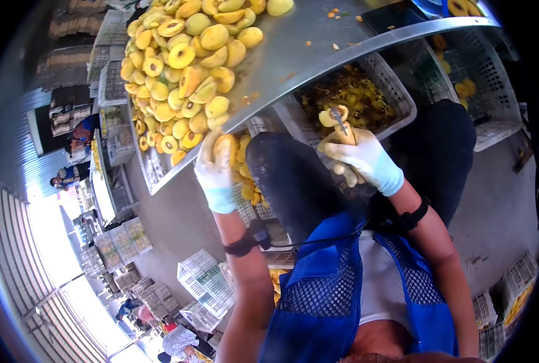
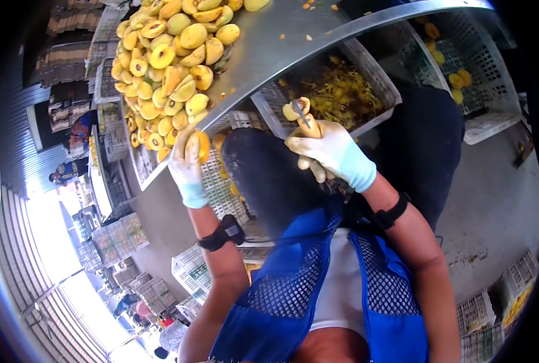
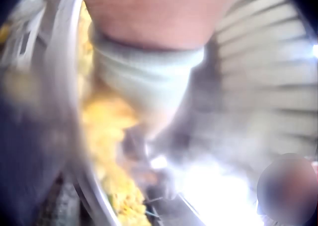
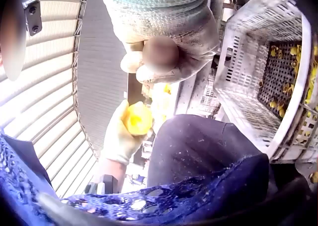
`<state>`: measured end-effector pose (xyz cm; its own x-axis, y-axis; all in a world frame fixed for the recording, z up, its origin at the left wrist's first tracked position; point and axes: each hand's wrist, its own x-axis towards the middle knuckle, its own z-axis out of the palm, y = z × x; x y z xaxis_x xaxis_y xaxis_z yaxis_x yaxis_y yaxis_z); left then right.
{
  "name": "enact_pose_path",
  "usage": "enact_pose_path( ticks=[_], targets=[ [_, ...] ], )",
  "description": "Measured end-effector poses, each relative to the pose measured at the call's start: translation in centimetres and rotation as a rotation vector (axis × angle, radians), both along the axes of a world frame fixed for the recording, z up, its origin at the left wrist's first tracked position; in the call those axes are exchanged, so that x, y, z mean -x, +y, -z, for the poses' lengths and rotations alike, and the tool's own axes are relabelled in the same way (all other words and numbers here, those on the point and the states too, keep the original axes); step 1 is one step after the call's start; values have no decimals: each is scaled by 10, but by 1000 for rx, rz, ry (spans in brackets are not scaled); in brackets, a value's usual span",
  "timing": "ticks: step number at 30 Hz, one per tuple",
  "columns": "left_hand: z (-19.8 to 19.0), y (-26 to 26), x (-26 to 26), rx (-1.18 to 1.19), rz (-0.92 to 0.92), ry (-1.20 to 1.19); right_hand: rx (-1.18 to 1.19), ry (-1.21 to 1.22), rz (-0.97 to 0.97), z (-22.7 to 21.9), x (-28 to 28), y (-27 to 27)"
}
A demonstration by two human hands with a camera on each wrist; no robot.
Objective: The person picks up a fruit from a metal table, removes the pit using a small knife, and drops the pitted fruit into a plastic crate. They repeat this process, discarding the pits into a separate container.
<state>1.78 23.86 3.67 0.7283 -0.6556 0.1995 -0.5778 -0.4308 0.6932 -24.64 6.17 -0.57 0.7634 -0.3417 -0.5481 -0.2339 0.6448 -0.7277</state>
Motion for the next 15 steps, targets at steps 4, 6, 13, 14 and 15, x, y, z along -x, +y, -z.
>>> enact_pose_path(
  ticks=[4,6,13,14,15],
  targets=[
    [0,21,-60,-321,-193,-197,43,26,-60,11,-5,2],
    [20,8,-94,-449,-238,-178,45,15,-79,4,-5,3],
    [36,-78,-99,-867,-182,-389,87,24,-73,7,-6,2],
    [32,-80,-100,-894,-168,-350,87,25,-81,7,-7,3],
    [30,-80,-101,-920,-155,-315,85,31,-88,7,-8,4]
  ],
)
